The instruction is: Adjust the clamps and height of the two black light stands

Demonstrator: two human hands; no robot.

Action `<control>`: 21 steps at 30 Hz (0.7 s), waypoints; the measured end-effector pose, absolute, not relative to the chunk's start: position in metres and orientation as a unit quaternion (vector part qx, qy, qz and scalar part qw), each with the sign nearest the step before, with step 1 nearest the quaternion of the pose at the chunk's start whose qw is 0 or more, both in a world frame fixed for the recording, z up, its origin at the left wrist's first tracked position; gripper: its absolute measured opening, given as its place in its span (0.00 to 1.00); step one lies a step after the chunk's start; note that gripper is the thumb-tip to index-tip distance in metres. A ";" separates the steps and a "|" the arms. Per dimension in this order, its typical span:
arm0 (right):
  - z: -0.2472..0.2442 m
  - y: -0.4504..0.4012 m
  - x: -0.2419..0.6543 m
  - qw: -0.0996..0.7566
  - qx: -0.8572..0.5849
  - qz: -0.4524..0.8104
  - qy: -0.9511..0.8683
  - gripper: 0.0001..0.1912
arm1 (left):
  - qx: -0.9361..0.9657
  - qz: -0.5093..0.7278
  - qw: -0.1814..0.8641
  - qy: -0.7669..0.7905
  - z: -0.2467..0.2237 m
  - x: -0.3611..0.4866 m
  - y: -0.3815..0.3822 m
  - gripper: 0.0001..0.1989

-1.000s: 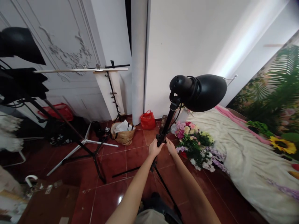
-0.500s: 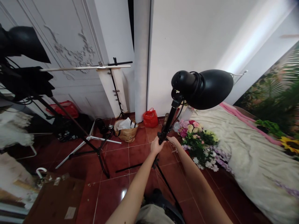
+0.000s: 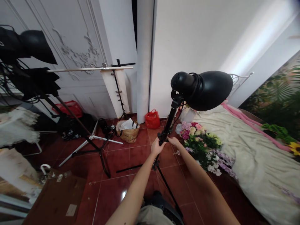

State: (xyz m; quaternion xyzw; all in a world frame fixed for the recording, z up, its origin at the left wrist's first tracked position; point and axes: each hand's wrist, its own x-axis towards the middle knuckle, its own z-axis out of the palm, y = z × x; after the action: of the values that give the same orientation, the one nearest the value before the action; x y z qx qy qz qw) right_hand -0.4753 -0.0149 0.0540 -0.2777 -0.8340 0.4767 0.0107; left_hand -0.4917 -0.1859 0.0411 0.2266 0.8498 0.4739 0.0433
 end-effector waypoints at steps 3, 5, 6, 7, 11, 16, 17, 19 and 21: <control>0.051 -0.014 -0.465 0.027 -0.206 0.433 -0.877 0.14 | 0.227 0.478 0.042 0.847 0.040 -0.491 -0.185 0.23; 0.044 -0.014 -0.456 0.065 -0.126 0.378 -0.915 0.15 | 0.223 0.485 0.042 0.844 0.040 -0.490 -0.185 0.22; 0.038 -0.013 -0.452 0.087 -0.090 0.347 -0.929 0.17 | 0.221 0.489 0.041 0.843 0.040 -0.490 -0.184 0.21; 0.033 -0.012 -0.449 0.109 -0.066 0.321 -0.939 0.18 | 0.219 0.493 0.039 0.841 0.040 -0.489 -0.184 0.21; 0.009 -0.010 -0.449 0.167 -0.044 0.285 -0.943 0.24 | 0.213 0.506 0.027 0.836 0.037 -0.489 -0.181 0.20; -0.009 -0.007 -0.461 0.223 -0.044 0.257 -0.939 0.26 | 0.212 0.509 0.021 0.834 0.037 -0.487 -0.179 0.20; -0.011 -0.007 -0.463 0.229 -0.041 0.253 -0.939 0.25 | 0.212 0.509 0.022 0.834 0.037 -0.487 -0.179 0.20; -0.011 -0.006 -0.464 0.226 -0.035 0.251 -0.941 0.25 | 0.212 0.511 0.021 0.833 0.039 -0.486 -0.179 0.19; -0.007 -0.006 -0.464 0.209 -0.035 0.253 -0.944 0.25 | 0.214 0.513 0.016 0.831 0.040 -0.486 -0.179 0.19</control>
State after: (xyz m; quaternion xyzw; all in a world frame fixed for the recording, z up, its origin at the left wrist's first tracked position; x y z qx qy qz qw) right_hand -0.4636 -0.0056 -0.0075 -0.0349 -0.9440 0.2526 0.2093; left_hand -0.4857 -0.1791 0.0405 0.2138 0.8314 0.5127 0.0157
